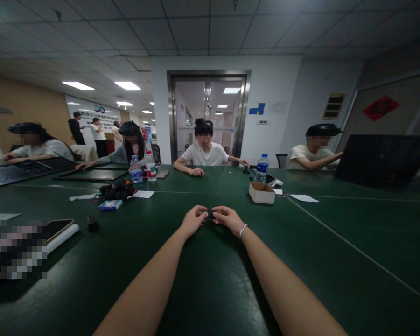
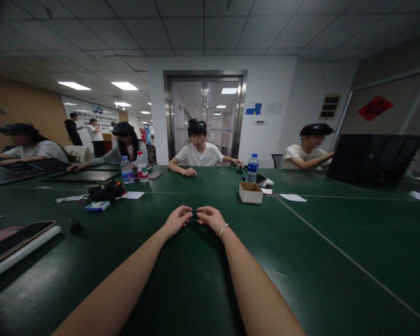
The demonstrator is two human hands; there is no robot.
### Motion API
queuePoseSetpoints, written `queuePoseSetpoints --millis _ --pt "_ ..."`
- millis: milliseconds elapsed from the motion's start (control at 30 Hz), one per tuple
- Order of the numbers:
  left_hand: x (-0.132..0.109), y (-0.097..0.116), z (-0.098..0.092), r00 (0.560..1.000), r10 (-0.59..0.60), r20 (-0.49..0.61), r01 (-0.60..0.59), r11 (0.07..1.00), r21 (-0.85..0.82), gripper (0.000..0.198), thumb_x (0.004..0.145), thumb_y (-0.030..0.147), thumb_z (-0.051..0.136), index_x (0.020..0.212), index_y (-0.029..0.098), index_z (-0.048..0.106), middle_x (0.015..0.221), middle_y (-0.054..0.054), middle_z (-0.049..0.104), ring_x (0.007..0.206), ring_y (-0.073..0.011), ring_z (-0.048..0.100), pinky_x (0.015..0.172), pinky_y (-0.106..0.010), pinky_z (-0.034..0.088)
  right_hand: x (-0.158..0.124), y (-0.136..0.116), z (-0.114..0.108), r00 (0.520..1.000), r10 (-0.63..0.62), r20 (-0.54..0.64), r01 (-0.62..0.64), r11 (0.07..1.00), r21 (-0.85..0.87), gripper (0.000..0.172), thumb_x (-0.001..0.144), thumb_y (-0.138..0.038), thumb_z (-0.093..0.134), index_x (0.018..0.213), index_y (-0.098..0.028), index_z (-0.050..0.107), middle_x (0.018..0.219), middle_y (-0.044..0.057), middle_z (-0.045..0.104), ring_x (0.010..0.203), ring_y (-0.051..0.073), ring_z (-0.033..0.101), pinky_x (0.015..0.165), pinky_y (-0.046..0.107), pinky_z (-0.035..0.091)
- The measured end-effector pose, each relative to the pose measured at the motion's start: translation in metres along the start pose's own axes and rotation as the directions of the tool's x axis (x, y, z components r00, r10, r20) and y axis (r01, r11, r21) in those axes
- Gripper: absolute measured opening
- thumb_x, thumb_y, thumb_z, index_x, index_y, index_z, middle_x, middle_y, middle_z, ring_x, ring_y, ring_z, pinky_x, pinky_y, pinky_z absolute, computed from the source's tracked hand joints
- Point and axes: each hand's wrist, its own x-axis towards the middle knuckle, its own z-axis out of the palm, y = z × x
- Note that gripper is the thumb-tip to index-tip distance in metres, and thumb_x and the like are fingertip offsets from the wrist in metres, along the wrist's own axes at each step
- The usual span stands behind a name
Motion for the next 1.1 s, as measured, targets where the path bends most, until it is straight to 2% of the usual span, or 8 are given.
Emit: queuePoseSetpoints --millis 233,433,600,700,967,1100 --pt "-0.005 0.010 -0.002 0.999 0.046 0.015 -0.046 0.999 -0.014 0.030 0.072 0.027 0.061 0.099 0.015 0.057 0.089 -0.006 0.056 0.065 -0.0097 0.054 0.053 -0.020 0.045 0.001 0.001 -0.001 1.000 -0.005 0.002 0.005 1.000 -0.008 0.023 0.067 -0.013 0.069 0.089 -0.012 0.062 0.064 0.000 0.063 0.057 0.008 0.063 0.054 0.016 0.052" --pt "-0.008 0.016 -0.002 1.000 0.025 0.008 -0.025 1.000 -0.018 0.028 0.072 0.026 0.061 0.098 0.015 0.057 0.095 -0.007 0.056 0.068 -0.0106 0.055 0.053 -0.020 0.045 0.004 0.007 -0.003 0.999 -0.036 -0.005 0.036 0.999 -0.002 0.027 0.064 -0.018 0.072 0.089 -0.012 0.063 0.065 0.000 0.063 0.057 0.009 0.063 0.052 0.018 0.052" --pt "-0.007 0.019 -0.001 0.997 -0.072 -0.034 0.072 0.997 -0.012 0.020 0.080 0.025 0.050 0.096 0.014 0.057 0.083 -0.006 0.058 0.065 -0.0106 0.056 0.055 -0.021 0.045 0.002 0.005 -0.002 0.999 -0.033 -0.012 0.033 0.999 0.007 0.024 0.065 -0.015 0.072 0.087 -0.013 0.063 0.064 -0.001 0.062 0.055 0.008 0.062 0.052 0.017 0.051" --pt "-0.006 0.018 -0.001 0.998 -0.061 -0.028 0.060 0.998 -0.031 0.020 0.079 0.021 0.052 0.097 0.014 0.056 0.078 -0.004 0.057 0.065 -0.0105 0.056 0.055 -0.020 0.045 0.000 0.001 0.000 1.000 -0.017 -0.015 0.017 1.000 0.006 0.022 0.066 -0.013 0.070 0.087 -0.013 0.063 0.062 -0.001 0.062 0.056 0.008 0.062 0.052 0.016 0.051" --pt "-0.011 0.023 -0.004 1.000 -0.015 -0.002 0.015 0.999 -0.041 0.027 0.070 0.016 0.062 0.097 0.015 0.058 0.099 -0.009 0.057 0.075 -0.0123 0.056 0.056 -0.020 0.046 0.001 0.003 -0.001 1.000 -0.018 -0.017 0.018 1.000 -0.001 0.023 0.067 -0.014 0.070 0.088 -0.013 0.062 0.065 0.000 0.063 0.056 0.008 0.062 0.052 0.017 0.051" --pt "-0.009 0.022 -0.003 1.000 -0.027 0.003 0.028 0.998 -0.049 0.026 0.071 0.020 0.062 0.096 0.014 0.057 0.090 -0.008 0.059 0.073 -0.0119 0.056 0.055 -0.019 0.045 0.001 0.003 -0.002 1.000 -0.015 -0.008 0.015 1.000 -0.006 0.023 0.067 -0.015 0.070 0.088 -0.013 0.062 0.066 0.000 0.063 0.057 0.008 0.062 0.054 0.017 0.051"
